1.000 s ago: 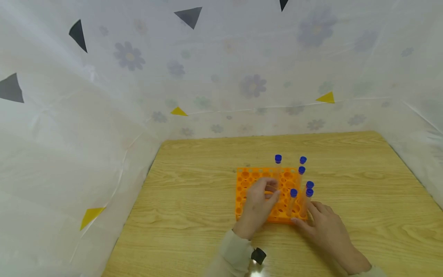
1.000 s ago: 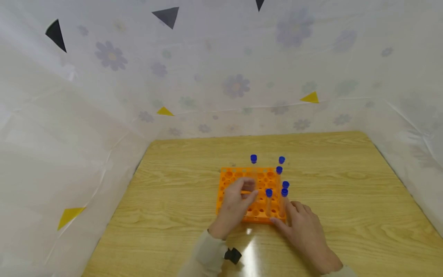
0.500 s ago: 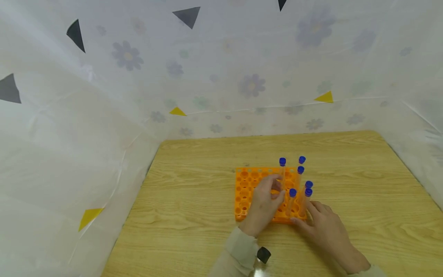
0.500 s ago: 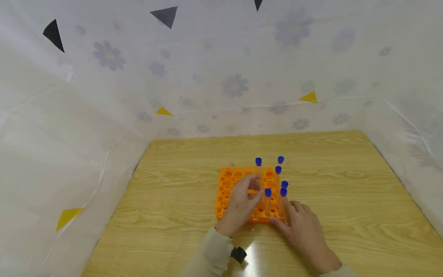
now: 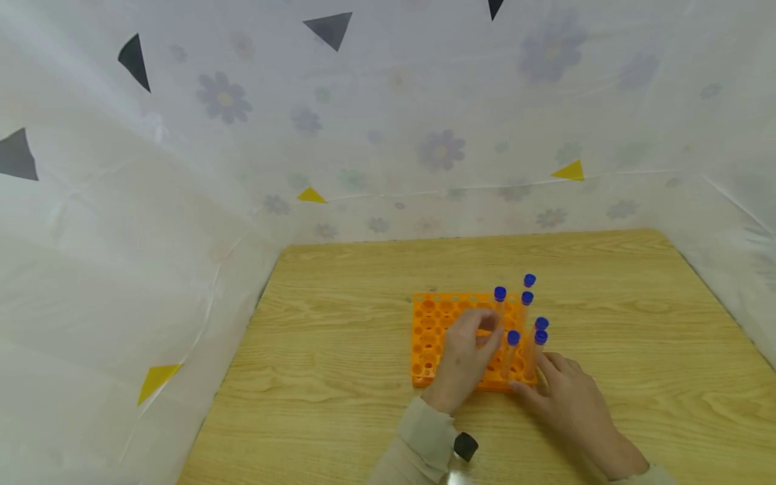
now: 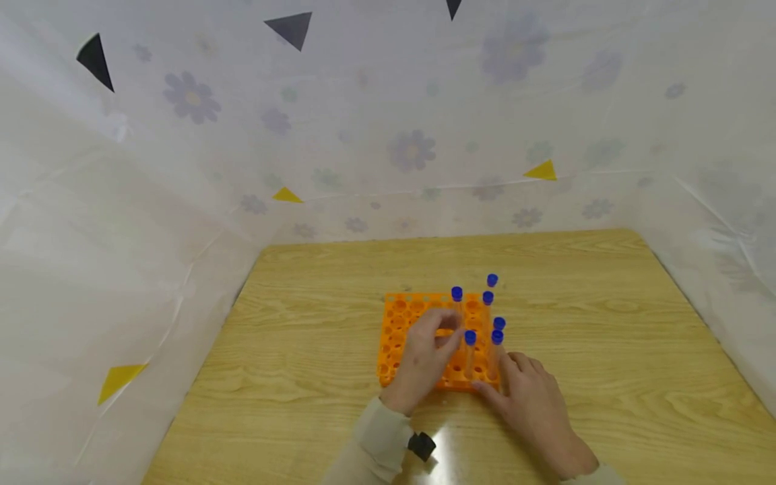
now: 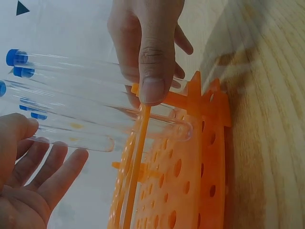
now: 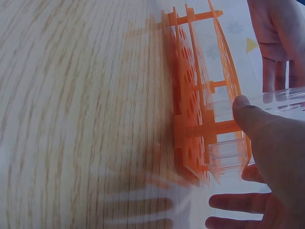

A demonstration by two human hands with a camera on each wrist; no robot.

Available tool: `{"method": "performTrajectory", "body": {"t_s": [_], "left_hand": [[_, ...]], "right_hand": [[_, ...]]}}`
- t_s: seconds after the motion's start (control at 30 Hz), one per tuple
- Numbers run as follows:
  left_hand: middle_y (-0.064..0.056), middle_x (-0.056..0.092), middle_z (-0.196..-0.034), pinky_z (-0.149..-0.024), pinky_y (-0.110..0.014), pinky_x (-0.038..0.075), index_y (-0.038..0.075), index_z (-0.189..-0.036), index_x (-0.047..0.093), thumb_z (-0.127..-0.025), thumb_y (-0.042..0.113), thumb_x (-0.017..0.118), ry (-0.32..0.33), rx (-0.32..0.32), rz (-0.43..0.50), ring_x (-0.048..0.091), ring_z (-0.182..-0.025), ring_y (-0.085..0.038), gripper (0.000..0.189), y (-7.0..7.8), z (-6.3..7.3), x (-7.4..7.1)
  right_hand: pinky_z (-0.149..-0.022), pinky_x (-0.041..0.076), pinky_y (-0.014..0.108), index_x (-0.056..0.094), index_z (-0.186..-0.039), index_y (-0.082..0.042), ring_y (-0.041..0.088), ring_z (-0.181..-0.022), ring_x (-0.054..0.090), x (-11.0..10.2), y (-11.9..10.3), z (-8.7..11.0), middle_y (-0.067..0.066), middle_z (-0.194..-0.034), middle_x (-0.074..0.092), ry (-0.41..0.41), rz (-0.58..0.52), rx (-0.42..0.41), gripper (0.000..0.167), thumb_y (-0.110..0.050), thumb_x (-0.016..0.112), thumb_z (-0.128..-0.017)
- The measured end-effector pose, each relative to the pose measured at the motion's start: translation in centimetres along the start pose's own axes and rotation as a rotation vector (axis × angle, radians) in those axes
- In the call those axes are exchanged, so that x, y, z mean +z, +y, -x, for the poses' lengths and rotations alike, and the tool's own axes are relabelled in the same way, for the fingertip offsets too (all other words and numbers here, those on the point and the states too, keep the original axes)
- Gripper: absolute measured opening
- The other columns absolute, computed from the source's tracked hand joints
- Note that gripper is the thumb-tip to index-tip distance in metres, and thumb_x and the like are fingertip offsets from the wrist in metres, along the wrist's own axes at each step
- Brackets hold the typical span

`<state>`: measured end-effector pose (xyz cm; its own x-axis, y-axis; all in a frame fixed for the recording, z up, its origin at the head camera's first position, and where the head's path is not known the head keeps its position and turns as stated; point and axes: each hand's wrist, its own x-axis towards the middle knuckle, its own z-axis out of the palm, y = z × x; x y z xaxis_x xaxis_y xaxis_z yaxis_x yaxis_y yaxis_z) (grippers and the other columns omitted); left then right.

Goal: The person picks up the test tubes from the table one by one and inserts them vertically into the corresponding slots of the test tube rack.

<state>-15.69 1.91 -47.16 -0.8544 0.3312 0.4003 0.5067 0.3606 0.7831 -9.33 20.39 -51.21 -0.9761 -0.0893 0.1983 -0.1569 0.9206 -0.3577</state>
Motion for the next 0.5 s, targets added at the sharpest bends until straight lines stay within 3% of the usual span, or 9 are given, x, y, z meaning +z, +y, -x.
{"method": "performTrajectory", "body": {"t_s": [0.2, 0.5], "left_hand": [[0.000, 0.065, -0.114, -0.083, -0.009, 0.051, 0.013, -0.119, 0.062, -0.100, 0.021, 0.060, -0.043, -0.048, 0.041, 0.062, -0.105, -0.002, 0.021, 0.06, 0.09, 0.19], [0.001, 0.067, -0.114, -0.081, -0.014, 0.054, 0.014, -0.122, 0.062, -0.098, 0.020, 0.062, -0.057, -0.015, -0.072, 0.064, -0.101, -0.002, 0.025, -0.58, 0.22, 0.70]], "right_hand": [[-0.085, 0.049, 0.063, 0.053, -0.139, 0.002, 0.048, -0.105, 0.061, -0.04, 0.02, 0.04, 0.026, -0.122, 0.064, -0.004, 0.001, -0.002, 0.079, -0.055, 0.069, -0.087], [-0.085, 0.049, 0.063, 0.055, -0.137, 0.002, 0.048, -0.105, 0.062, 0.16, 0.17, 0.09, 0.026, -0.120, 0.064, 0.019, -0.004, -0.015, 0.078, -0.053, 0.071, -0.086]]}}
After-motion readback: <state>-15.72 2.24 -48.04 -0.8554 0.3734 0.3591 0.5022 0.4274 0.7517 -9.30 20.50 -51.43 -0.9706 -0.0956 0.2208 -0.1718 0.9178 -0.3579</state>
